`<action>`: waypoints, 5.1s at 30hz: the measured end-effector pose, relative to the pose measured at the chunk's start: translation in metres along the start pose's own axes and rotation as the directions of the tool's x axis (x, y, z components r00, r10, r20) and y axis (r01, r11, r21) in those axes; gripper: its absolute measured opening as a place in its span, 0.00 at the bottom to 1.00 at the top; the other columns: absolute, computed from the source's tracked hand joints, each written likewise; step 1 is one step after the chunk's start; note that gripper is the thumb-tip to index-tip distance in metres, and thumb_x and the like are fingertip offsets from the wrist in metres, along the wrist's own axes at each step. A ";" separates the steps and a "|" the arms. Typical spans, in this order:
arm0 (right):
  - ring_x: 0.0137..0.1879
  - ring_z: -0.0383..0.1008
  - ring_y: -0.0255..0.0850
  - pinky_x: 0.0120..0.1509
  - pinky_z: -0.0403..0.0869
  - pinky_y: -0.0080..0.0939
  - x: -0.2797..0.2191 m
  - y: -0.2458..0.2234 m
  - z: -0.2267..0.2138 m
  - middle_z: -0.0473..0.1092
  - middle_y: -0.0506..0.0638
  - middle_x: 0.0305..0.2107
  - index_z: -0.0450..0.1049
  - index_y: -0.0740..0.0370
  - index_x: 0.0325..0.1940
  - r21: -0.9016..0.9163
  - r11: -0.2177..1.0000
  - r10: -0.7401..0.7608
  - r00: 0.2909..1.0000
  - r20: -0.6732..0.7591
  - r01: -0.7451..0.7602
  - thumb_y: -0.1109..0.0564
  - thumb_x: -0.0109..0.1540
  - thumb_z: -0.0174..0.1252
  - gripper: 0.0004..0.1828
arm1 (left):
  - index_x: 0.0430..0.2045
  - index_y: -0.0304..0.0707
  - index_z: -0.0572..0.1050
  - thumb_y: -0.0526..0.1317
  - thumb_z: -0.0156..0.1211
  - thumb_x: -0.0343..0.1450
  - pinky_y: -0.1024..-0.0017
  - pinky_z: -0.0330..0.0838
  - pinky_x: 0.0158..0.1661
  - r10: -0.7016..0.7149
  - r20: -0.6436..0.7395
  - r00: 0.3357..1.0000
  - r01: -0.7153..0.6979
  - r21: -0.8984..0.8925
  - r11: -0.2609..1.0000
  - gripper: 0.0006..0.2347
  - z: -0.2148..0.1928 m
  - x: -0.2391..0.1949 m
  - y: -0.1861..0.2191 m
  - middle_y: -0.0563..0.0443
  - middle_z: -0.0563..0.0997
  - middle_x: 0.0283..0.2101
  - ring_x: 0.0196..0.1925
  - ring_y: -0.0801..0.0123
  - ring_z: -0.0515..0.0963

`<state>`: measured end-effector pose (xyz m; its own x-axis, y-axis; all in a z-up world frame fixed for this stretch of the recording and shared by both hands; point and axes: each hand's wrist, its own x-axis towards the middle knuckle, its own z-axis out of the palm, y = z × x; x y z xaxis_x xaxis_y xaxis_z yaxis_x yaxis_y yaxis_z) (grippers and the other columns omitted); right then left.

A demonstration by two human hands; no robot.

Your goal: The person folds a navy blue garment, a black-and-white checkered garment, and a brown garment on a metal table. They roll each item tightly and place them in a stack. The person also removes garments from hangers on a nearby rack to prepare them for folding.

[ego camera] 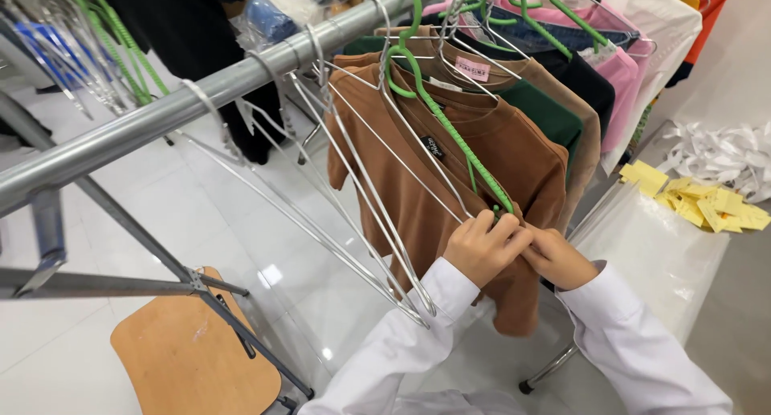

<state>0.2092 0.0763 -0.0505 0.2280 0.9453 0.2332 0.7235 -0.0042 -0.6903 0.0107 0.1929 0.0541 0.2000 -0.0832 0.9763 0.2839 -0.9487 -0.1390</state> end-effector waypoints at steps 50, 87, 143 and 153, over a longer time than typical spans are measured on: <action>0.21 0.64 0.30 0.32 0.70 0.31 -0.496 -0.160 -0.055 0.67 0.44 0.14 0.85 0.50 0.41 -0.012 0.934 0.288 0.775 -0.562 -0.356 0.61 0.61 0.60 0.10 | 0.42 0.55 0.78 0.49 0.77 0.58 0.69 0.73 0.50 0.053 0.808 0.587 0.779 -0.582 0.233 0.20 -0.127 -0.081 0.318 0.54 0.68 0.43 0.47 0.61 0.76; 0.18 0.64 0.40 0.27 0.68 0.29 -0.551 -0.143 -0.091 0.64 0.42 0.16 0.83 0.51 0.39 -0.524 0.781 -0.212 0.647 -0.733 -0.339 0.65 0.62 0.62 0.09 | 0.38 0.61 0.67 0.44 0.67 0.63 0.61 0.71 0.54 0.334 0.941 0.057 0.389 -0.329 0.860 0.14 0.024 -0.230 0.321 0.62 0.81 0.40 0.49 0.65 0.83; 0.61 0.70 0.37 0.69 0.68 0.47 -0.435 -0.152 -0.037 0.75 0.52 0.55 0.73 0.61 0.64 0.599 0.764 0.627 0.497 -0.600 -0.240 0.55 0.70 0.50 0.19 | 0.38 0.43 0.80 0.57 0.62 0.71 0.60 0.85 0.30 0.257 0.945 -0.202 0.927 0.269 -0.262 0.17 -0.058 -0.103 0.438 0.33 0.81 0.30 0.30 0.51 0.85; 0.69 0.65 0.45 0.75 0.61 0.51 -0.454 -0.132 -0.019 0.70 0.59 0.60 0.70 0.67 0.65 0.633 0.722 0.669 0.514 -0.536 -0.280 0.56 0.69 0.50 0.22 | 0.15 0.40 0.72 0.51 0.63 0.74 0.78 0.73 0.17 0.154 0.986 -0.056 0.940 0.104 -0.325 0.19 -0.075 -0.157 0.429 0.50 0.72 0.12 0.17 0.73 0.74</action>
<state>0.0223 -0.3587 -0.0527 0.9508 0.3087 0.0249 0.0461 -0.0615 -0.9970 0.0305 -0.2244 -0.1461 0.9576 0.1590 -0.2402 0.1937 0.2615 0.9456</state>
